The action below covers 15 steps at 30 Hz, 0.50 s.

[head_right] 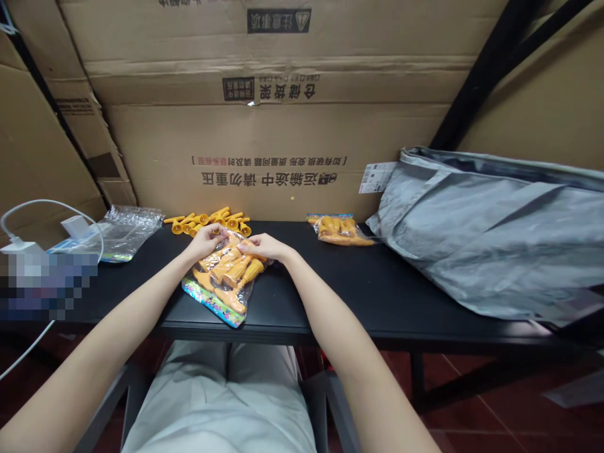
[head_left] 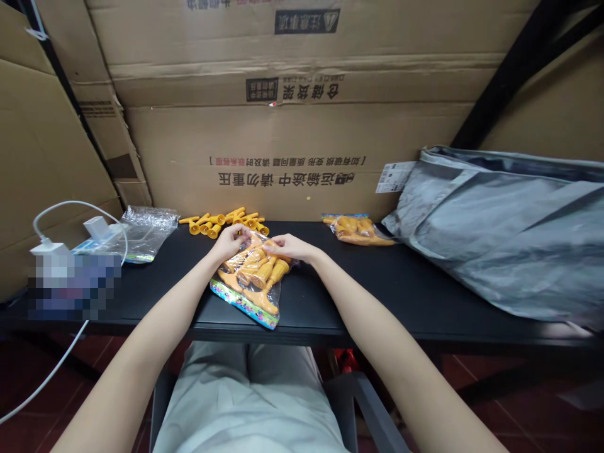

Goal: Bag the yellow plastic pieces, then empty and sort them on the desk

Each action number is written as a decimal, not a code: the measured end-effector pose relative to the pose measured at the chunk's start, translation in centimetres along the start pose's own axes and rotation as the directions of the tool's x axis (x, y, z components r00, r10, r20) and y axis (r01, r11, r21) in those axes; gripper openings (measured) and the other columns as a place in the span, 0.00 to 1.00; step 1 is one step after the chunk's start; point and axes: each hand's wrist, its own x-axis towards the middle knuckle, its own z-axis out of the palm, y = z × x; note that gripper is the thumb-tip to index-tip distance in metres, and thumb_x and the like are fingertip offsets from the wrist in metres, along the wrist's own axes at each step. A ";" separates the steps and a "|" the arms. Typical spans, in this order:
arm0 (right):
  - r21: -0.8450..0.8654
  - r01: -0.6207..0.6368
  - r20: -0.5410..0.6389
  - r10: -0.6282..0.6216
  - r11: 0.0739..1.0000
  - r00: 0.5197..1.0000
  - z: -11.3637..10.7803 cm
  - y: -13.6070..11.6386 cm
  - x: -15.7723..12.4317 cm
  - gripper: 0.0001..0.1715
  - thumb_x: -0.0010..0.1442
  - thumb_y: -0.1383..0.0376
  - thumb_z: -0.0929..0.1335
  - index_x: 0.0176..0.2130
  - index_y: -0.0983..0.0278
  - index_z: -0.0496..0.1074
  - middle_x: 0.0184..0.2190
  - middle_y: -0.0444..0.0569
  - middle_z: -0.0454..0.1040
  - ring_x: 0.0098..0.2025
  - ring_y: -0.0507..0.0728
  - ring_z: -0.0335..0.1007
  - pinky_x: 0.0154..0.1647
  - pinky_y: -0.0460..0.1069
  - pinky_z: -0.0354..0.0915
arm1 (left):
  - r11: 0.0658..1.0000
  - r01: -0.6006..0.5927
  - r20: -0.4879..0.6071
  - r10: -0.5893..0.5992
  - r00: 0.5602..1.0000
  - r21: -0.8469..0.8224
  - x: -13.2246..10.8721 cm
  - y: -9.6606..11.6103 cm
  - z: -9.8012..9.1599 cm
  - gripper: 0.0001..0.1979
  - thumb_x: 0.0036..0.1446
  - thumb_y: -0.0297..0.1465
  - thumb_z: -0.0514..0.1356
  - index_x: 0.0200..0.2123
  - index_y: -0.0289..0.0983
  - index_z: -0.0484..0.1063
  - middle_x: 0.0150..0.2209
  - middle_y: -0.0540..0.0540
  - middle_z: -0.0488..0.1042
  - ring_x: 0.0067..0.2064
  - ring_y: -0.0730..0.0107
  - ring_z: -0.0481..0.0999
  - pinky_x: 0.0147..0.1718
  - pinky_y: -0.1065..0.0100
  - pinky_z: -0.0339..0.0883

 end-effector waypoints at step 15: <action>0.342 -0.032 -0.038 0.048 0.939 0.998 1.3 0.0 -0.1 0.24 0.43 0.60 0.78 0.40 0.66 0.74 0.39 0.52 0.80 0.35 0.54 0.77 0.38 0.47 0.73 | 0.999 0.052 -0.081 -0.051 0.995 0.010 0.3 0.0 -0.7 0.05 0.49 0.31 0.60 0.30 0.36 0.73 0.34 0.46 0.76 0.34 0.68 0.74 0.36 0.67 0.68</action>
